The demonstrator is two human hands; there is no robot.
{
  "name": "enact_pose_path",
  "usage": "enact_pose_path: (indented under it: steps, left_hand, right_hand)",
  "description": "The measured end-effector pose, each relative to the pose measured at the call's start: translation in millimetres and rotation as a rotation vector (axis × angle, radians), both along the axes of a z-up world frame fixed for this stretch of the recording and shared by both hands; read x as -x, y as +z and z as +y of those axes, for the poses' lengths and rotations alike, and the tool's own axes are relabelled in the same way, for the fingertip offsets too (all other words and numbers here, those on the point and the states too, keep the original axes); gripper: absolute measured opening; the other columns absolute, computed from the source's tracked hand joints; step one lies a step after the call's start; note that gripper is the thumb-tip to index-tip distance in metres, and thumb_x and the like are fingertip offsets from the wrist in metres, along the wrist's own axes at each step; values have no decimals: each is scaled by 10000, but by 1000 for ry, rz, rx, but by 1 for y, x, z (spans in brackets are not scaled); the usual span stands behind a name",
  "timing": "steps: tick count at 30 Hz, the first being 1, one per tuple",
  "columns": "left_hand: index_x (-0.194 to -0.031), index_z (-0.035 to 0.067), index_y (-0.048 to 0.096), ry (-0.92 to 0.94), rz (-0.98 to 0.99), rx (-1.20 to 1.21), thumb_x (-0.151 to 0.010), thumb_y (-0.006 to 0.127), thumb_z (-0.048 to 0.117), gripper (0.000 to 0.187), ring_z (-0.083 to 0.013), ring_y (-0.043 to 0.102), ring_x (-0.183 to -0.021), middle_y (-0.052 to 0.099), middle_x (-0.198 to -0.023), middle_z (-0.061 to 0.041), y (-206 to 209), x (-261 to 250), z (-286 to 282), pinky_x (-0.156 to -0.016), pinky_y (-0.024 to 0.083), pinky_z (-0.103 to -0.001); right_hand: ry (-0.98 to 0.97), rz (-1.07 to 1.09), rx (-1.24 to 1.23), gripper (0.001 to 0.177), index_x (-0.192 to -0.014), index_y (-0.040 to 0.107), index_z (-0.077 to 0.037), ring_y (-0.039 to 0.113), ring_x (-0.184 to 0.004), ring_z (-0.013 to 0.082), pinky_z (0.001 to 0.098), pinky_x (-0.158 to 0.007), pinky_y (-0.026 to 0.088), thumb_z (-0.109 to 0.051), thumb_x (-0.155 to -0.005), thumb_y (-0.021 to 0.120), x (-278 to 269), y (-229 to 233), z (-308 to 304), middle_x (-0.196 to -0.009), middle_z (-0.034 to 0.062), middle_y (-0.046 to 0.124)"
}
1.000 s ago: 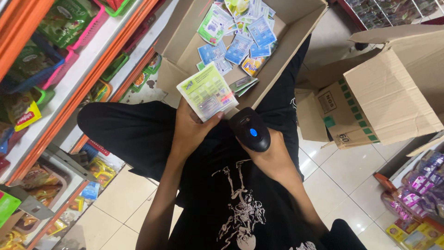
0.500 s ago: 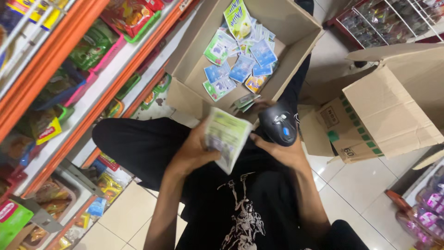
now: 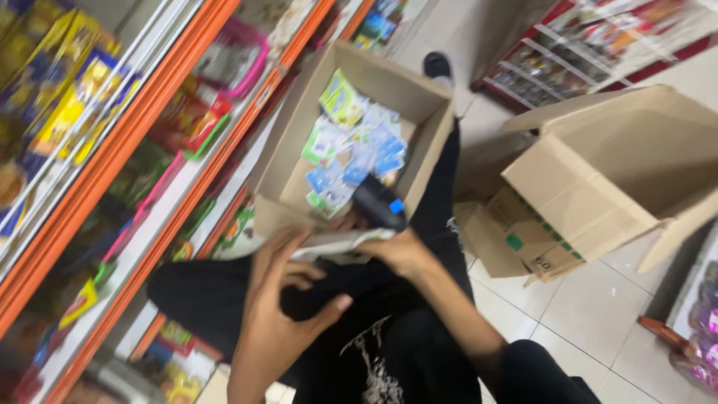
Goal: The person takes small packets from a cardboard box, scans each packet with a handheld scanner, and places the packets onto the corresponding supermarket shelves.
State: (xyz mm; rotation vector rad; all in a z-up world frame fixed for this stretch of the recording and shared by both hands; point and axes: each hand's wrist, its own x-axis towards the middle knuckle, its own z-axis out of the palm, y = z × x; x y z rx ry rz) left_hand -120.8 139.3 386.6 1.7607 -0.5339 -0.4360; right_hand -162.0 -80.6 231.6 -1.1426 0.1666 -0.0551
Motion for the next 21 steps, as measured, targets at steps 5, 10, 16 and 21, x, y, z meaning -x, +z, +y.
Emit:
enact_pose_path:
  steps: [5,10,16,21]
  left_hand:
    - [-863,19,726,343,-269,-136,-748,876,30,189,-80,512,-604,707,-788,-30,-17,-1,2,-539,386,-229]
    - [-854,35,716,501,-345,-118,-770,895,31,198,-52,506,-575,601,-651,-54,-33,-26,20,-572,380,-210]
    - [-922,12,717,300,-430,-80,-744,876,69,246,-75,576,-609,650,-689,-57,42,-64,15,-614,500,-238]
    - [-965,35,756,14,-607,-167,-808,827,122,194,-116,654,-663,733,-820,-57,141,-92,15,-580,506,-285]
  right_hand:
    - [103,72,-147,361,-1130,663,-6,716,-1007,232,376,-911,599,51,-807,814,9,9,18,-1038,128,713]
    - [-82,41,-248,373,-891,500,-113,667,-932,242,358,-709,547,39,-777,821,-14,28,-26,-937,115,648]
    - [81,-383,34,485,-908,456,-156,601,-937,158,343,-814,543,38,-697,847,-68,104,-32,-1311,79,643]
    - [155,-294,-31,509,-1152,604,-147,645,-1041,166,352,-929,551,35,-727,815,-113,157,4,-1197,80,641]
